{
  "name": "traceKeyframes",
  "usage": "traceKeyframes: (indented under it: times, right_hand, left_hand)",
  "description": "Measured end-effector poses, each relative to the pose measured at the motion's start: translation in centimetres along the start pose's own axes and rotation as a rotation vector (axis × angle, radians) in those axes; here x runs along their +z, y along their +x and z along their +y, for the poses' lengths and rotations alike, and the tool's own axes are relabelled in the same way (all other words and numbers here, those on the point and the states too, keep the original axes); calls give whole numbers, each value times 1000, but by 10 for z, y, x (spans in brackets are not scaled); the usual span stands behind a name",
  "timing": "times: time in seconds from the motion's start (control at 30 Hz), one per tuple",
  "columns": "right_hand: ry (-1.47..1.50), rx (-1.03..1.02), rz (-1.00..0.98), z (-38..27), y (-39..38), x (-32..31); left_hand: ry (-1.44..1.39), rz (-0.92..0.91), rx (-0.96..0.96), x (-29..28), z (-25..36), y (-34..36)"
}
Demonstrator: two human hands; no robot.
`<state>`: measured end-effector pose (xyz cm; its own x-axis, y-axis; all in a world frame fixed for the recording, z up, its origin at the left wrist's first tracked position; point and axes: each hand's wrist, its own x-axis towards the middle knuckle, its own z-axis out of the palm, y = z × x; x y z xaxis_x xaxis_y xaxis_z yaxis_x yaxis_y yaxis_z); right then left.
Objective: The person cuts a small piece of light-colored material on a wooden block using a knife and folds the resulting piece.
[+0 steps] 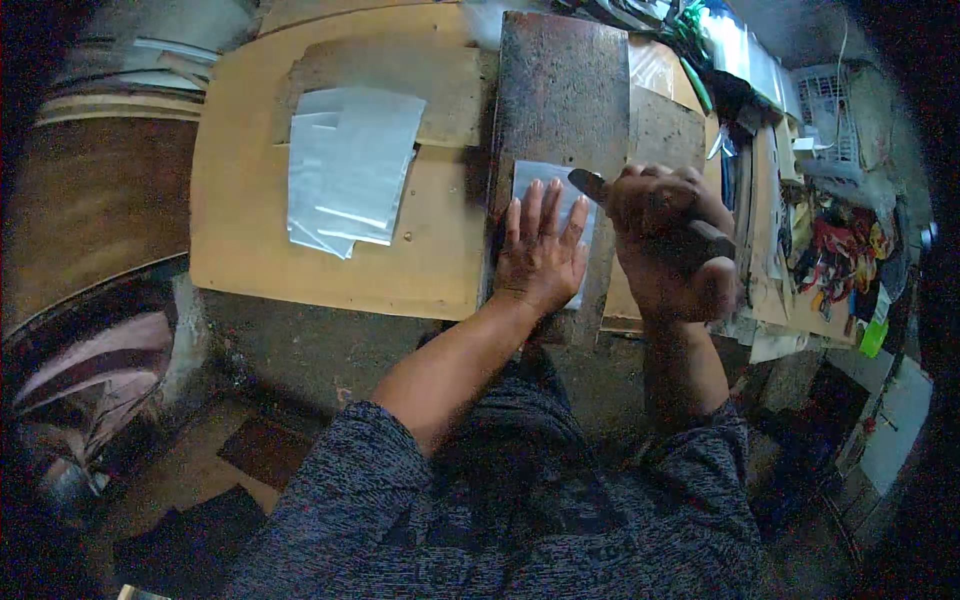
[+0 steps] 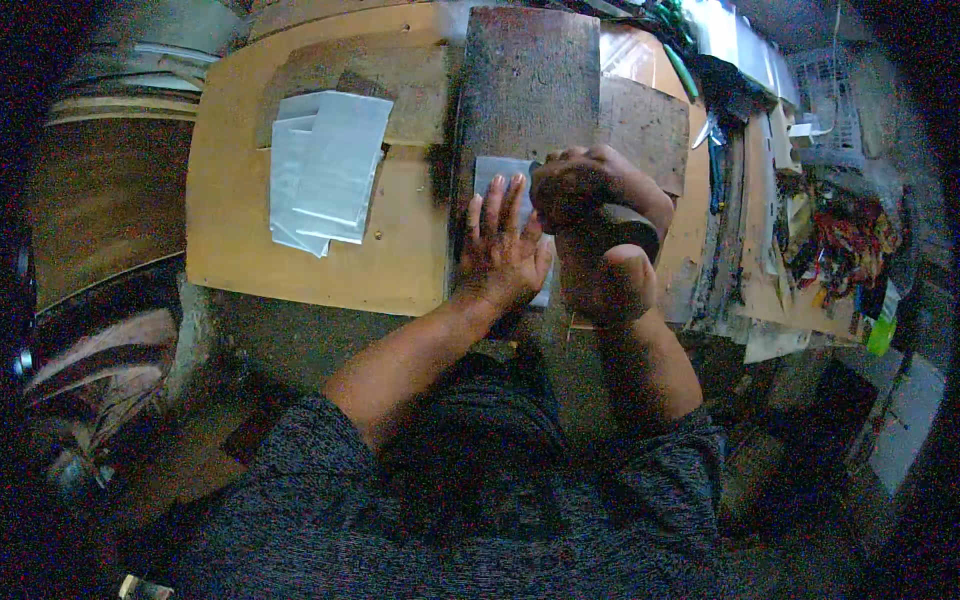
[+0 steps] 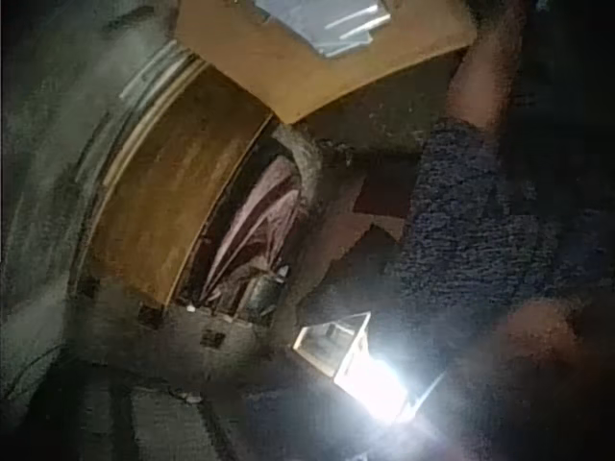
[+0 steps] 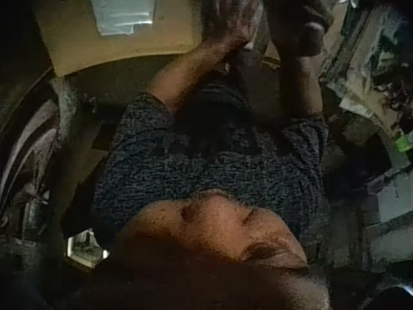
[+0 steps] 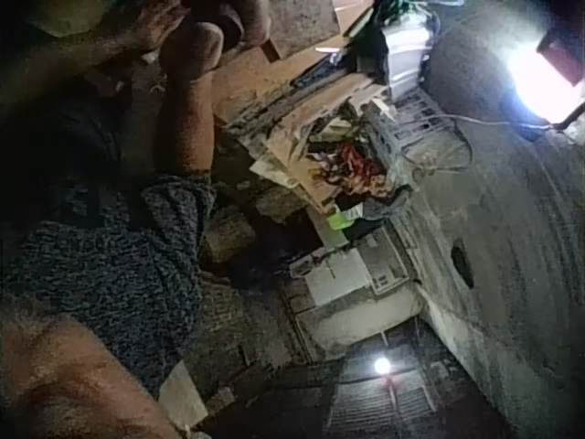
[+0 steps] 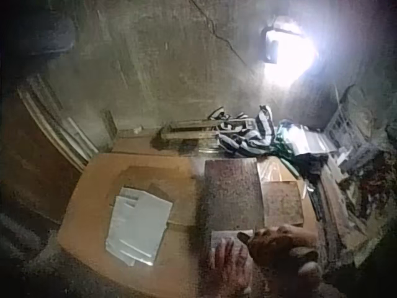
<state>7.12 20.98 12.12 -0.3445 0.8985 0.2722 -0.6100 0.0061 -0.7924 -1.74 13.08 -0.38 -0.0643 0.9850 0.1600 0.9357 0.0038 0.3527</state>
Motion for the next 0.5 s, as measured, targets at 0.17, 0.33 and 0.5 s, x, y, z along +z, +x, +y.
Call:
traceKeyframes:
  times: [0.17,0.33,0.5]
  right_hand:
    - [-159,118,-56,4,4,-11]
    - [-125,76,-203,15,18,-9]
    - [-216,-85,-104,16,22,14]
  left_hand:
    - [40,-10,10,-3,2,3]
    - [87,-6,16,0,1,2]
    - [29,13,10,0,1,2]
